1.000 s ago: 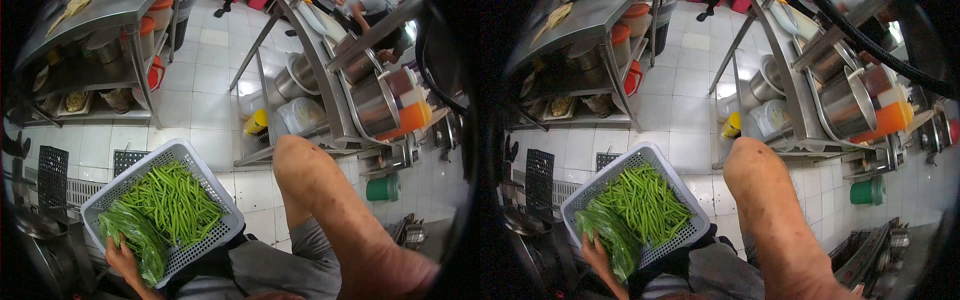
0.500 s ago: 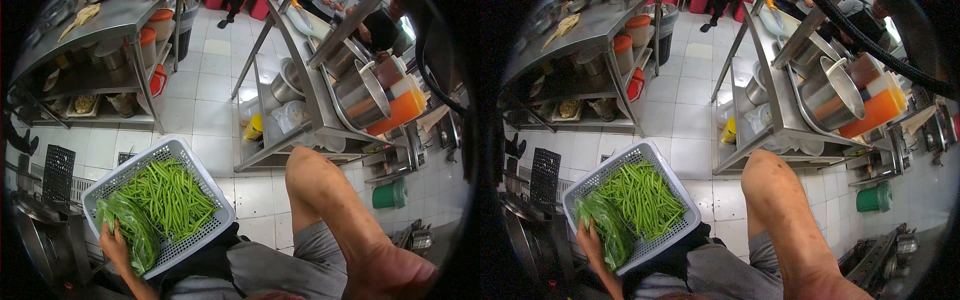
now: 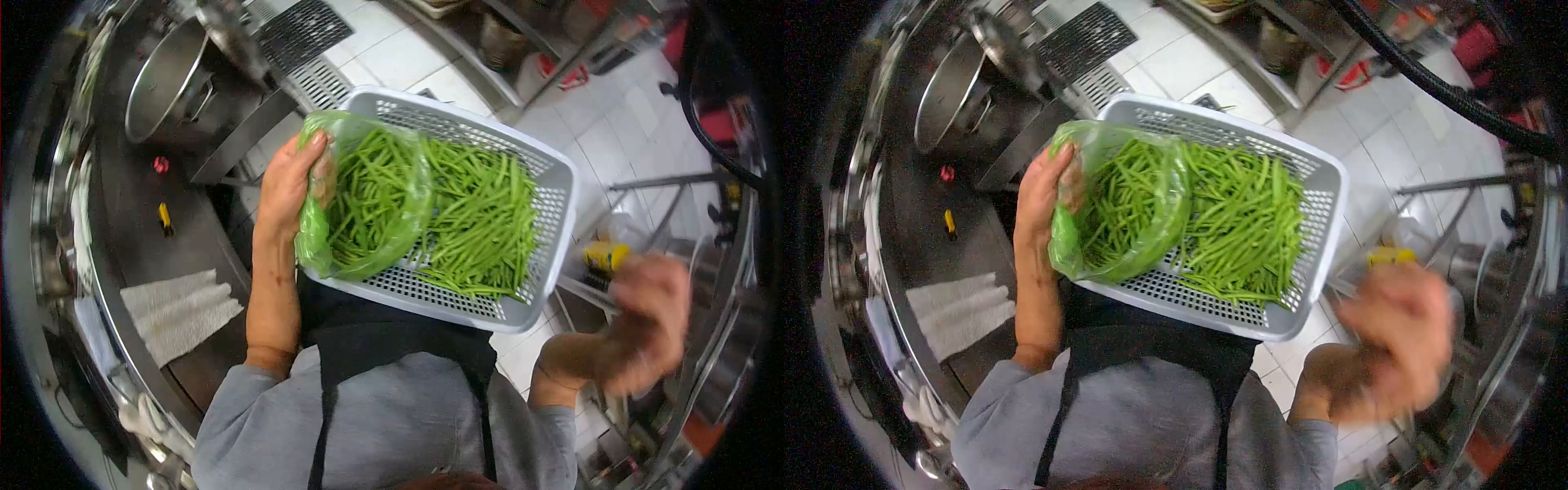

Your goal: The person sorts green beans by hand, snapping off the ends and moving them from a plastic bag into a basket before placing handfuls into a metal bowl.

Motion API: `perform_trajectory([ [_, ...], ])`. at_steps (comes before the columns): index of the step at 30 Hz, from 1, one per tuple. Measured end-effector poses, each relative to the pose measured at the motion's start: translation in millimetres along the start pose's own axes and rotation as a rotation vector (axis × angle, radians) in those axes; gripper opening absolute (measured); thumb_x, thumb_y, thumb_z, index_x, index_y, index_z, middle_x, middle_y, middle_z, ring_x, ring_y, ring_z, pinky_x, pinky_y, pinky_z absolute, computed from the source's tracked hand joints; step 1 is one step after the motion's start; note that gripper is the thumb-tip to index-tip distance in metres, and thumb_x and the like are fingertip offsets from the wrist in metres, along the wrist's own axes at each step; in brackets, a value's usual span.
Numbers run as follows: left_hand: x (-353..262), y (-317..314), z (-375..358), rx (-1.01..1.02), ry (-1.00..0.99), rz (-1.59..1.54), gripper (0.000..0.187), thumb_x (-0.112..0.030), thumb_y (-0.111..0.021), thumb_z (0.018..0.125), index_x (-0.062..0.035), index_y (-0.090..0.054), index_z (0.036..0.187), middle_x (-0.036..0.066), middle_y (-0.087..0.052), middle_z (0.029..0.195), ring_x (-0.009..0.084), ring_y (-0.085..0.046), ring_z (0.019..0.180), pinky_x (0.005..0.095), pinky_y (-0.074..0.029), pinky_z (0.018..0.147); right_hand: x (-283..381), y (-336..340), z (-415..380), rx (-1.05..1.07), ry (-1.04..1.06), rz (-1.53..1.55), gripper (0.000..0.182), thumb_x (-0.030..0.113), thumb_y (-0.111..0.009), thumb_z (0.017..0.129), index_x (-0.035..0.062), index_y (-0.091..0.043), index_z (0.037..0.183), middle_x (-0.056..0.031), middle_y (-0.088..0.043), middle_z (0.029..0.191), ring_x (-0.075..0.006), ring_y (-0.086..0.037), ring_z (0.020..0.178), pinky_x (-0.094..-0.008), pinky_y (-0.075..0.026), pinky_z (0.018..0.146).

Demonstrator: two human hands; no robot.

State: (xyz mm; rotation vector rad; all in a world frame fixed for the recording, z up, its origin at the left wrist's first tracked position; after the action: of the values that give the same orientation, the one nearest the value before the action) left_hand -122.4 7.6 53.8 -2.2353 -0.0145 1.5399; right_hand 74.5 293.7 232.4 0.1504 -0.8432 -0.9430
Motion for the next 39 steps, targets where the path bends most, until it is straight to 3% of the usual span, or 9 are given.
perform_trajectory([
  [4,23.4,6.4,5.7,0.277,0.236,-0.618,0.02,-0.025,-0.045,0.102,-0.0074,-0.056,0.1,-0.005,-0.039,0.058,0.0053,-0.034,0.038,0.0214,-0.031,0.033,-38.4,-109.1,5.7,0.529,-0.22,0.201,0.005,0.001,-0.064,0.08,-0.0035,-0.063,0.081,-0.0135,-0.057,0.076,-0.0271,-0.055,0.066,-0.0347,-0.044,0.062],
  [10,35.9,3.5,-7.0,0.303,0.332,-0.762,0.026,-0.028,-0.04,0.103,-0.0069,-0.055,0.101,-0.004,-0.037,0.057,0.0052,-0.032,0.038,0.0218,-0.031,0.032,-8.2,-204.5,-50.3,0.66,0.212,0.415,0.019,0.006,-0.066,0.081,0.001,-0.064,0.099,-0.0144,-0.06,0.098,-0.0292,-0.059,0.087,-0.0417,-0.049,0.08],
  [15,30.3,8.9,0.8,0.363,0.332,-0.889,0.033,-0.037,-0.045,0.1,-0.0061,-0.056,0.102,-0.004,-0.036,0.058,0.0066,-0.032,0.04,0.0226,-0.029,0.033,-17.1,-203.3,-94.3,0.966,0.371,0.153,0.011,0.012,-0.061,0.071,0.0038,-0.062,0.078,-0.0093,-0.054,0.1,-0.0251,-0.052,0.101,-0.0405,-0.04,0.094],
  [21,33.1,11.6,-2.6,0.477,0.388,-0.87,0.043,-0.041,-0.055,0.094,-0.0045,-0.053,0.116,0.0,-0.048,0.071,0.011,-0.045,0.051,0.0274,-0.042,0.047,-36.6,-193.2,-70.8,0.623,0.177,0.065,0.026,0.022,-0.075,0.076,0.0026,-0.059,0.083,-0.0183,-0.052,0.101,-0.0337,-0.05,0.102,-0.0464,-0.039,0.089],
  [23,5.2,26.0,-12.0,-0.117,-0.038,0.228,0.054,-0.032,-0.066,0.089,-0.0021,-0.045,0.129,0.007,-0.056,0.093,0.0193,-0.058,0.076,0.0313,-0.05,0.07,-65.2,-192.9,-63.9,0.431,-0.255,0.125,0.035,0.022,-0.075,0.078,0.0012,-0.054,0.098,-0.0236,-0.05,0.105,-0.0382,-0.05,0.102,-0.0458,-0.043,0.084],
  [24,-15.2,8.8,-24.6,-0.16,-0.199,0.435,0.071,-0.022,-0.074,0.082,0.0016,-0.035,0.137,0.018,-0.052,0.117,0.03,-0.054,0.104,0.0363,-0.045,0.091,-68.6,-195.3,-61.6,0.459,-0.298,0.079,0.043,0.025,-0.073,0.081,0.0001,-0.048,0.105,-0.0267,-0.054,0.098,-0.0423,-0.054,0.093,-0.047,-0.046,0.075],
  [27,-30.7,-9.4,-46.2,-0.257,-0.475,1.181,0.076,-0.022,-0.076,0.08,0.0023,-0.033,0.137,0.024,-0.047,0.125,0.0359,-0.048,0.114,0.0424,-0.038,0.1,-78.7,-212.4,-71.8,0.785,-0.574,0.049,0.039,0.029,-0.071,0.082,0.0004,-0.049,0.097,-0.0237,-0.058,0.084,-0.0438,-0.058,0.078,-0.0501,-0.046,0.068],
  [32,33.3,-4.9,-37.3,-0.068,-0.416,1.34,0.056,-0.026,-0.061,0.092,0.0032,-0.043,0.136,0.028,-0.037,0.141,0.0424,-0.038,0.13,0.0442,-0.031,0.108,-91.0,-214.4,-77.1,0.589,-0.442,0.217,0.023,0.007,-0.055,0.084,-0.0037,-0.045,0.066,-0.0251,-0.051,0.068,-0.0442,-0.055,0.065,-0.05,-0.044,0.06],
  [39,31.2,-5.3,-37.5,-0.107,-0.324,1.497,0.044,-0.027,-0.058,0.094,0.0016,-0.055,0.128,0.029,-0.03,0.147,0.0426,-0.038,0.131,0.0446,-0.031,0.108,-74.7,-172.3,-81.5,0.59,-0.41,0.275,0.023,0.003,-0.054,0.08,-0.0035,-0.041,0.064,-0.0217,-0.043,0.059,-0.0403,-0.05,0.054,-0.046,-0.039,0.052],
])
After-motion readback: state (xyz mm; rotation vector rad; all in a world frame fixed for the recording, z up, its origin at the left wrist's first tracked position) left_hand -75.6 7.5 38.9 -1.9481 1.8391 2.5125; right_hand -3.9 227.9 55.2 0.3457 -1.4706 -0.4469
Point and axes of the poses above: each hand's wrist, its own z-axis towards the middle knuckle, its own y-axis out of the back of the hand, x = y × z, the point moved 7 cm from there along z, towards the middle knuckle
